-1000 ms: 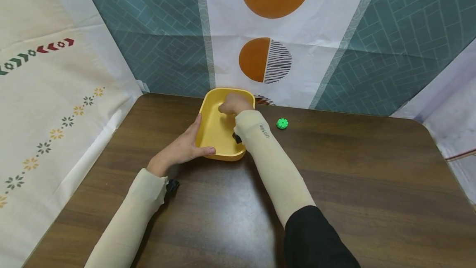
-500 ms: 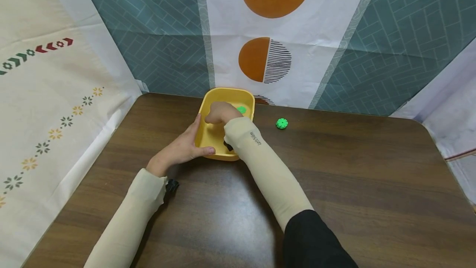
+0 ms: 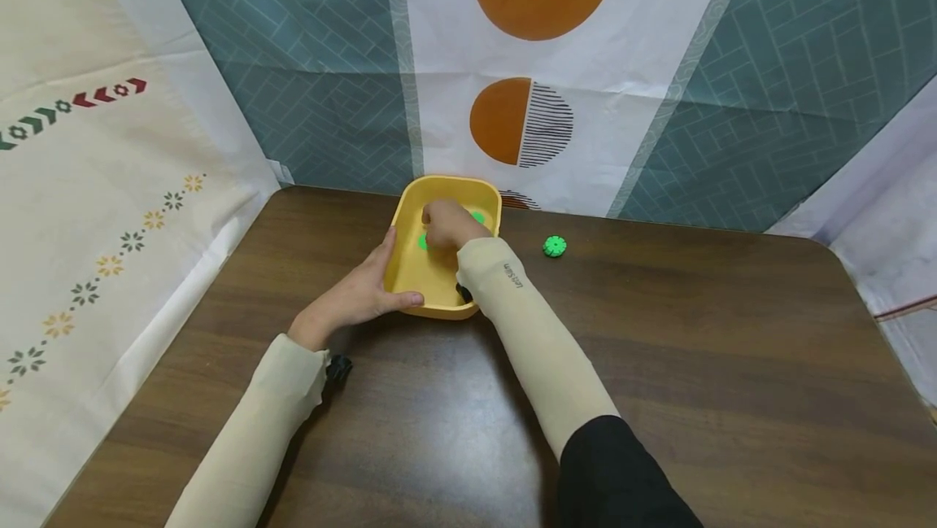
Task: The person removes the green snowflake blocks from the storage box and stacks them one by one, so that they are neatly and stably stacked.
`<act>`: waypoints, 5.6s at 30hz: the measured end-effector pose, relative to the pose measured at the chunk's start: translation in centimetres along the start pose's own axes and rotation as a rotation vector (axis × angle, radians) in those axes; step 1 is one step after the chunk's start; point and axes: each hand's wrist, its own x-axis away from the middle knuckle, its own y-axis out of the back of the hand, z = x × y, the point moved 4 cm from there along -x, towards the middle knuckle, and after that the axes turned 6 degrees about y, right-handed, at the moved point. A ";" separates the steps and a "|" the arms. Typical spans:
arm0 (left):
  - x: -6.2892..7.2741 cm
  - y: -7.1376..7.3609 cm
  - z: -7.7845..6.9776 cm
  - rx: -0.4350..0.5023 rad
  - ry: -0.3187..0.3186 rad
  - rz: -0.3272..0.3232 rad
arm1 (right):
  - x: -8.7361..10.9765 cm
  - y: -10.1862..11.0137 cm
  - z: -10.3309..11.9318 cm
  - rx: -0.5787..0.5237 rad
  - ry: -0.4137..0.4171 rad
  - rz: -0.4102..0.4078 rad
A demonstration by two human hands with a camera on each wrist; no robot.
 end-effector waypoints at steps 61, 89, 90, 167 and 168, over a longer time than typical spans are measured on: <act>-0.1 -0.1 0.1 -0.027 0.001 -0.003 | 3.8 5.9 0.8 -0.660 0.090 -0.343; -0.1 -0.2 0.1 -0.003 0.020 -0.009 | 8.2 6.8 -5.1 -0.500 0.017 -0.457; -0.1 -0.2 0.1 -0.006 0.020 -0.009 | 8.4 6.7 -5.4 -0.488 0.014 -0.460; -0.1 -0.1 -0.1 -0.029 0.020 -0.011 | 9.0 5.0 -9.9 -0.395 -0.017 -0.318; -0.1 -0.1 -0.1 -0.029 0.019 -0.010 | 9.0 5.1 -9.9 -0.391 -0.015 -0.316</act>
